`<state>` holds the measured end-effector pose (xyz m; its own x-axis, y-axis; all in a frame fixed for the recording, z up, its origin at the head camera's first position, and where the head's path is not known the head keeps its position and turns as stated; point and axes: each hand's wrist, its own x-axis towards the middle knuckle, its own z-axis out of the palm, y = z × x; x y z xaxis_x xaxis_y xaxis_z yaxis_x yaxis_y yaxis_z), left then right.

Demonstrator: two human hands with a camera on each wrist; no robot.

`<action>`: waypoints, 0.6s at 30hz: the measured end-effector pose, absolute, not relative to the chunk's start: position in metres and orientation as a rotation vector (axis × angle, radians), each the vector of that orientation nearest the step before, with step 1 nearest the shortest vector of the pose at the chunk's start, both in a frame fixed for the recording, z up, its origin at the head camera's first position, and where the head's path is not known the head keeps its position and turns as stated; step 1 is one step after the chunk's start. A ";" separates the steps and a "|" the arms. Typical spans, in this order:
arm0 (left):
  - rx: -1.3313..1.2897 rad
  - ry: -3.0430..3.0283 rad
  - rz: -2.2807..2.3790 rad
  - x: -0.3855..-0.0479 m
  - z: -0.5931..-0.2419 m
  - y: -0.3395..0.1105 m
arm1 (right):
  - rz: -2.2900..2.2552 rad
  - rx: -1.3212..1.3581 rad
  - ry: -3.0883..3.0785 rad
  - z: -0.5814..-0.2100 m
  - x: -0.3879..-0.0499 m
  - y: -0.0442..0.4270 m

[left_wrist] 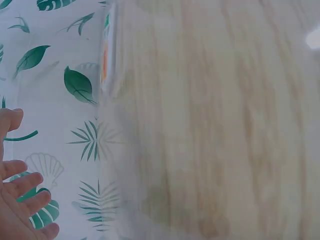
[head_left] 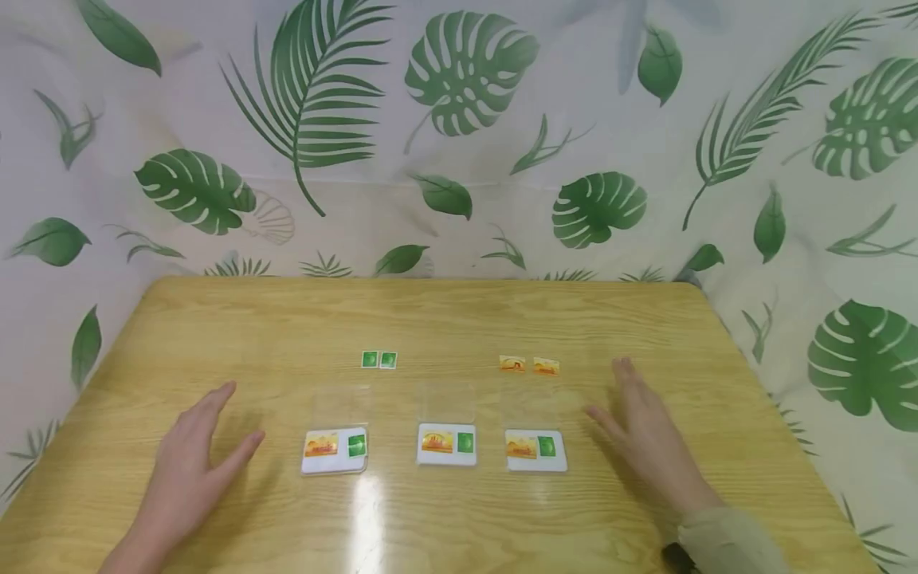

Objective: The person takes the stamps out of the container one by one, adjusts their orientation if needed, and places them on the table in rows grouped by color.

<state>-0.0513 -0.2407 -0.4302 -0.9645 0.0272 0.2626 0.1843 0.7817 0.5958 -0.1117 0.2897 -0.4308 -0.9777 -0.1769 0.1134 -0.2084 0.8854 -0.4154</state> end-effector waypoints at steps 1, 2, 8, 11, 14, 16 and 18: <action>-0.150 -2.730 -0.999 -0.051 -0.429 -0.240 | 0.722 0.285 -2.995 -0.429 -0.112 0.286; -0.130 -2.729 -1.041 -0.050 -0.427 -0.239 | 0.781 0.272 -3.001 -0.427 -0.112 0.281; -0.058 -2.683 -1.244 -0.046 -0.428 -0.230 | 1.017 0.281 -2.967 -0.421 -0.111 0.254; -0.053 -2.652 -1.264 -0.044 -0.434 -0.225 | 1.125 0.326 -2.921 -0.420 -0.112 0.239; -0.051 -2.623 -1.291 -0.043 -0.440 -0.221 | 1.226 0.392 -2.869 -0.417 -0.112 0.222; -0.040 -2.605 -1.327 -0.043 -0.443 -0.218 | 1.270 0.430 -2.848 -0.416 -0.113 0.210; -0.022 -2.580 -1.385 -0.043 -0.444 -0.214 | 1.309 0.468 -2.832 -0.415 -0.113 0.198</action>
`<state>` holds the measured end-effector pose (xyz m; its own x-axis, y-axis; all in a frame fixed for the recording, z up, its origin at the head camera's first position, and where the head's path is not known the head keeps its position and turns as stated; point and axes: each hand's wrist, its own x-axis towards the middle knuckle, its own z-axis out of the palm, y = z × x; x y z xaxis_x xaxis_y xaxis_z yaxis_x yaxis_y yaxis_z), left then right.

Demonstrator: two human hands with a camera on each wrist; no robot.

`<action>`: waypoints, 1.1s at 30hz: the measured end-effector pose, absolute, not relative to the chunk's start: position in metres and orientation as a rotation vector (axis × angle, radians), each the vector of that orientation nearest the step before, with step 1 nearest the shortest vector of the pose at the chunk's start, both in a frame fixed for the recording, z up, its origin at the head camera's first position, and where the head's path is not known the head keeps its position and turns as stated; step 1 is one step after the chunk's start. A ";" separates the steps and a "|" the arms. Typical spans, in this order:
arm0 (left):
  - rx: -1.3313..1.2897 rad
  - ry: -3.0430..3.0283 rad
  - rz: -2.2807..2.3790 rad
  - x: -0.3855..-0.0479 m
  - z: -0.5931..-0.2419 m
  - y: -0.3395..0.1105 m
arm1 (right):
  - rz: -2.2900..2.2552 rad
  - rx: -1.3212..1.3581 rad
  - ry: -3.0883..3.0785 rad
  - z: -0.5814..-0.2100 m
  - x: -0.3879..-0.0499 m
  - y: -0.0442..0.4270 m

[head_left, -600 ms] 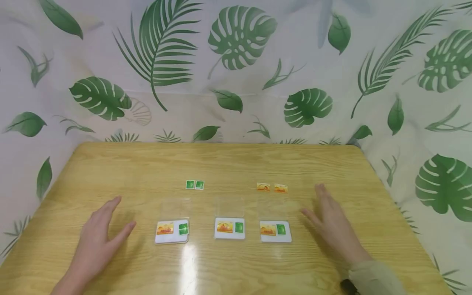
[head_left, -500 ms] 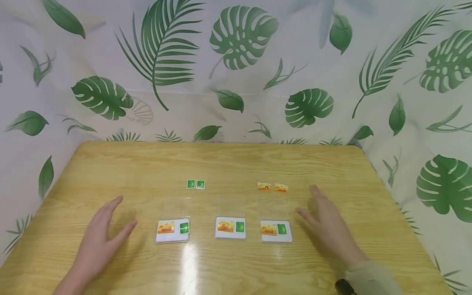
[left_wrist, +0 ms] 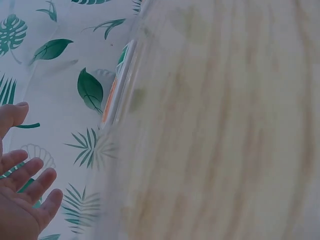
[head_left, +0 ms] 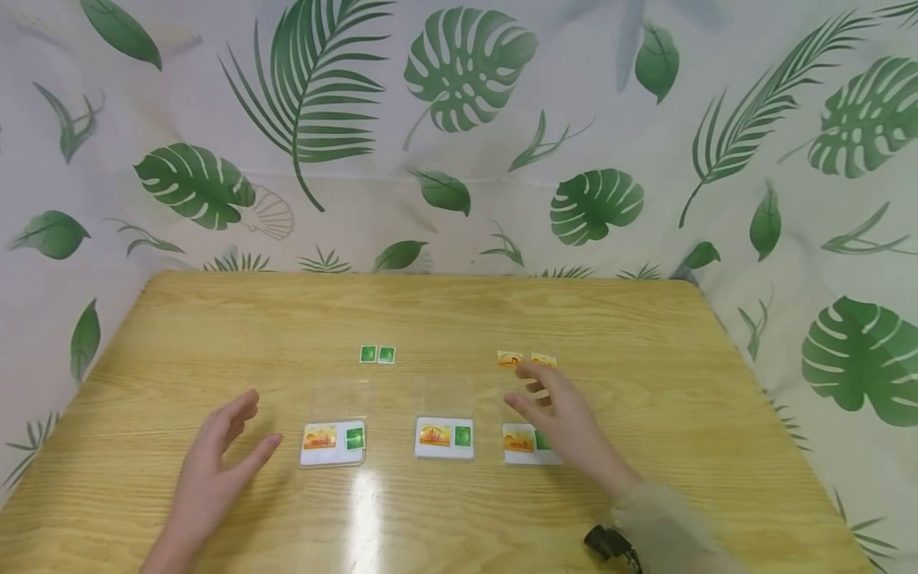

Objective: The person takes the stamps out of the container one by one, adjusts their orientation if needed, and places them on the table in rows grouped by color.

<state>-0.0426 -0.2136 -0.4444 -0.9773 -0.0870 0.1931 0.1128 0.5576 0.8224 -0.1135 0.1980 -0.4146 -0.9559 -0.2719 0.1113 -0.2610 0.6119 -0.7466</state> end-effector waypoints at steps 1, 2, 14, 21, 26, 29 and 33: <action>-0.012 -2.563 -1.418 -0.043 -0.445 -0.212 | -1.305 -0.485 2.796 -0.414 -0.114 0.191; -0.003 -2.545 -1.448 -0.043 -0.446 -0.210 | -1.308 -0.506 2.785 -0.414 -0.115 0.184; 0.050 -2.460 -1.626 -0.047 -0.459 -0.197 | -1.328 -0.679 2.628 -0.411 -0.121 0.112; 0.005 -2.435 -1.678 -0.050 -0.465 -0.195 | -1.336 -0.714 2.559 -0.413 -0.126 0.085; -0.038 -2.440 -1.673 -0.053 -0.470 -0.194 | -1.350 -0.727 2.521 -0.414 -0.129 0.066; -0.069 -2.451 -1.656 -0.054 -0.473 -0.194 | -1.352 -0.731 2.497 -0.415 -0.131 0.055; -0.095 -2.479 -1.633 -0.055 -0.476 -0.192 | -1.339 -0.755 2.474 -0.418 -0.131 0.043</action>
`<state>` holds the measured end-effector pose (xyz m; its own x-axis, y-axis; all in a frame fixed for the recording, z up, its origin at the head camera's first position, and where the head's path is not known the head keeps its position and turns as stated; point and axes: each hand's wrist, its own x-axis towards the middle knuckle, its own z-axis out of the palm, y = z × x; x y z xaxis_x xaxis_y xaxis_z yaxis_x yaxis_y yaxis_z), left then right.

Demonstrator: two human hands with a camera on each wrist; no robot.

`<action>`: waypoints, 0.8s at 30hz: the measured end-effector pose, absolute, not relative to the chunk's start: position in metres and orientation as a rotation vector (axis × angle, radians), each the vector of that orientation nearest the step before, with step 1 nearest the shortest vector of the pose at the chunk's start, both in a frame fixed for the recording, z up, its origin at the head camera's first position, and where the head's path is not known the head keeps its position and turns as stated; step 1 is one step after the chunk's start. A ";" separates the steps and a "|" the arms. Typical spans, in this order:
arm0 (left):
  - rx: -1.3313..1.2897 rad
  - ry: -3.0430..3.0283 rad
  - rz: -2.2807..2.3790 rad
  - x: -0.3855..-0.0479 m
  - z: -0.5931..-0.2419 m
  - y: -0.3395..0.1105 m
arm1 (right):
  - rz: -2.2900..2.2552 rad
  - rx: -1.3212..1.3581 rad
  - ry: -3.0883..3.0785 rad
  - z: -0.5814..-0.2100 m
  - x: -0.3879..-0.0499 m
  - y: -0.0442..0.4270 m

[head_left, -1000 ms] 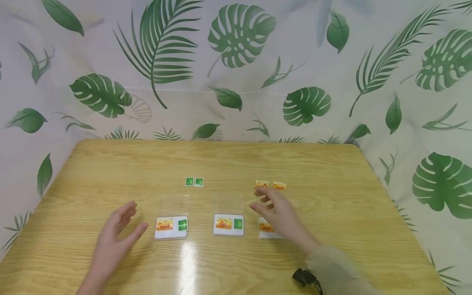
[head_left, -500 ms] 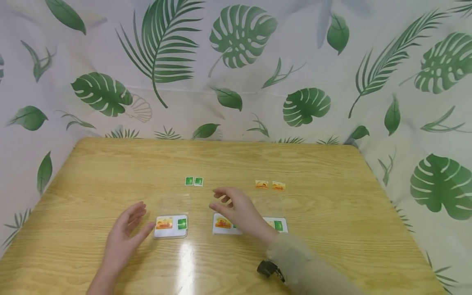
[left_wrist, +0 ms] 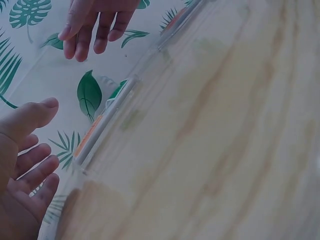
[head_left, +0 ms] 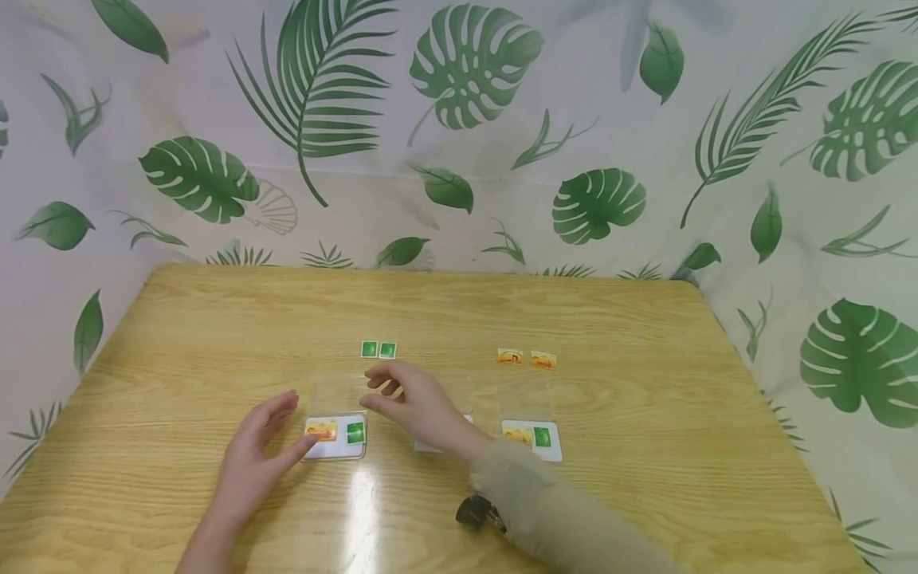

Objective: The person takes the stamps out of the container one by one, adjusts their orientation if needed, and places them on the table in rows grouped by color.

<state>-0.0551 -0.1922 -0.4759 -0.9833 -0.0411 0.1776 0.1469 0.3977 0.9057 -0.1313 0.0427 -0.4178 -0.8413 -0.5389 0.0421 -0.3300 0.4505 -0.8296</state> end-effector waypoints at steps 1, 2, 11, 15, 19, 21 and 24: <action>-0.097 -2.490 -1.625 -0.055 -0.477 -0.192 | -1.338 -0.762 2.468 -0.418 -0.132 0.040; -0.096 -2.497 -1.619 -0.055 -0.477 -0.192 | -1.341 -0.771 2.461 -0.419 -0.132 0.037; -0.149 -2.516 -1.566 -0.052 -0.484 -0.191 | -1.210 -0.819 2.497 -0.429 -0.132 0.015; -0.156 -2.538 -1.471 -0.051 -0.484 -0.191 | -1.117 -0.832 2.547 -0.433 -0.131 0.005; -0.164 -2.590 -1.350 -0.051 -0.487 -0.192 | -1.056 -0.810 2.579 -0.434 -0.129 -0.002; -0.180 -2.602 -1.319 -0.052 -0.488 -0.193 | -1.013 -0.810 2.610 -0.435 -0.128 -0.005; -0.213 -2.610 -1.295 -0.053 -0.488 -0.193 | -0.925 -0.843 2.675 -0.437 -0.127 -0.008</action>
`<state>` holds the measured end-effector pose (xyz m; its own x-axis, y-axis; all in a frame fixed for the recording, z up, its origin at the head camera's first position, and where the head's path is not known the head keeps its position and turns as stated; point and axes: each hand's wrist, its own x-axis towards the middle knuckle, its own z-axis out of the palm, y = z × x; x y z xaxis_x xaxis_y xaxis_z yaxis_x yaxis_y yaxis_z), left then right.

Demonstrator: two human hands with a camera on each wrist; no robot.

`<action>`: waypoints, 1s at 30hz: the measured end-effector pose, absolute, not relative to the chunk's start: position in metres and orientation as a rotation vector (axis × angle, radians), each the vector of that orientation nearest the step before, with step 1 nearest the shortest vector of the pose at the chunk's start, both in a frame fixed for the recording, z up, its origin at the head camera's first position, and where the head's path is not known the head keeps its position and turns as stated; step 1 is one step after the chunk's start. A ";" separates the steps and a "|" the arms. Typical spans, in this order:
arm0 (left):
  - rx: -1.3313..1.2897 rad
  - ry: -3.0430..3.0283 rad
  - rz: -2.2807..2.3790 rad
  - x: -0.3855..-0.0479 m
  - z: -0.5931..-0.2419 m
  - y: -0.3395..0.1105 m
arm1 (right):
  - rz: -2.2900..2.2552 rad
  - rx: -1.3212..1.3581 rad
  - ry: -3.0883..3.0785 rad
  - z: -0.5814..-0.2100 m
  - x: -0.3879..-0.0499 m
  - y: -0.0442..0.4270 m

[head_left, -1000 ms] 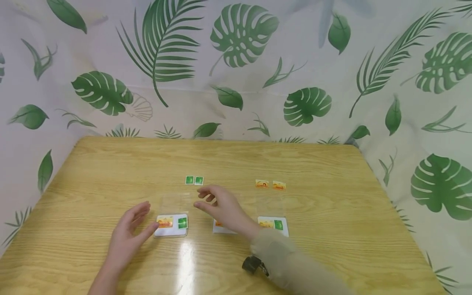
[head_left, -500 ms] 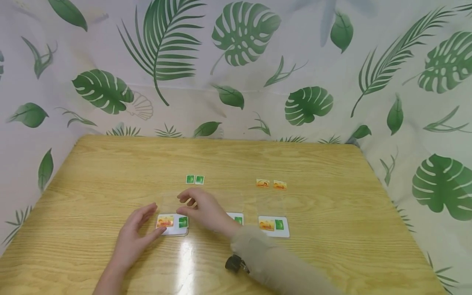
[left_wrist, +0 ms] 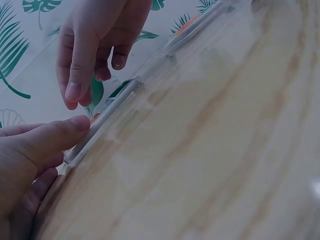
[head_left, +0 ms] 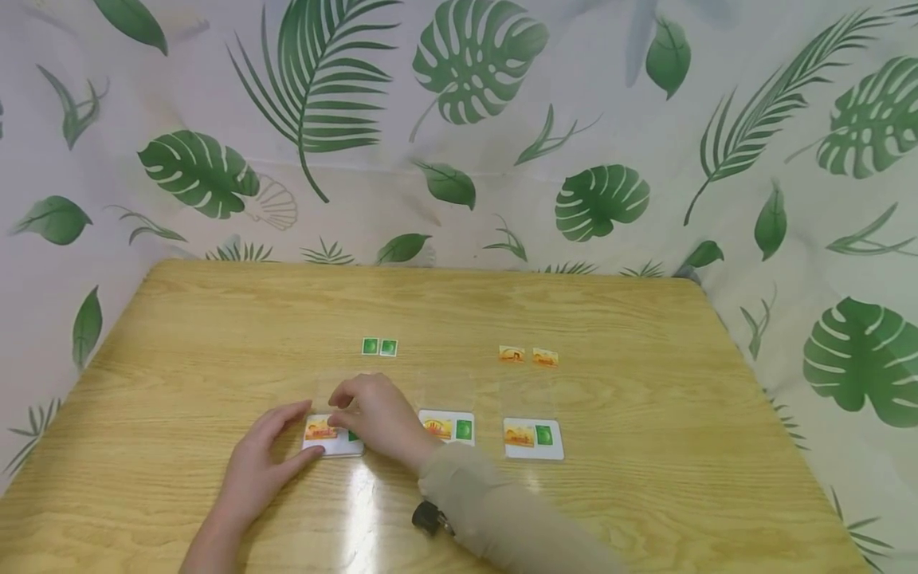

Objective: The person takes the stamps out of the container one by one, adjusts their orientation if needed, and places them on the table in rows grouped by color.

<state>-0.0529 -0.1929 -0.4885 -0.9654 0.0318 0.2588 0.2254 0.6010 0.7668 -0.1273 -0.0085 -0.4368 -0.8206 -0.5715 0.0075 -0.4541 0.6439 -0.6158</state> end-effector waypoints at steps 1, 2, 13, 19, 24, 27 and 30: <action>-0.219 -2.611 -1.291 -0.053 -0.488 -0.193 | -0.891 -0.857 2.697 -0.437 -0.127 -0.009; -0.222 -2.615 -1.283 -0.053 -0.488 -0.193 | -0.860 -0.873 2.718 -0.438 -0.126 -0.011; -0.244 -2.632 -1.284 -0.052 -0.487 -0.194 | -0.599 -0.916 2.810 -0.439 -0.121 -0.017; -0.260 -2.648 -1.276 -0.052 -0.486 -0.194 | -0.539 -0.924 2.801 -0.438 -0.120 -0.020; -0.252 -2.663 -1.274 -0.052 -0.487 -0.193 | -0.518 -0.922 2.798 -0.439 -0.119 -0.021; -0.235 -2.668 -1.281 -0.052 -0.487 -0.193 | -0.521 -0.920 2.800 -0.439 -0.119 -0.022; -0.226 -2.672 -1.283 -0.053 -0.487 -0.193 | -0.528 -0.921 2.799 -0.439 -0.119 -0.022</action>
<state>-0.0527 -0.1930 -0.4871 -0.9743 0.0635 0.2161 0.2083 0.6187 0.7575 -0.1192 -0.0222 -0.4393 -0.8009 -0.5980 -0.0303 -0.5459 0.7500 -0.3734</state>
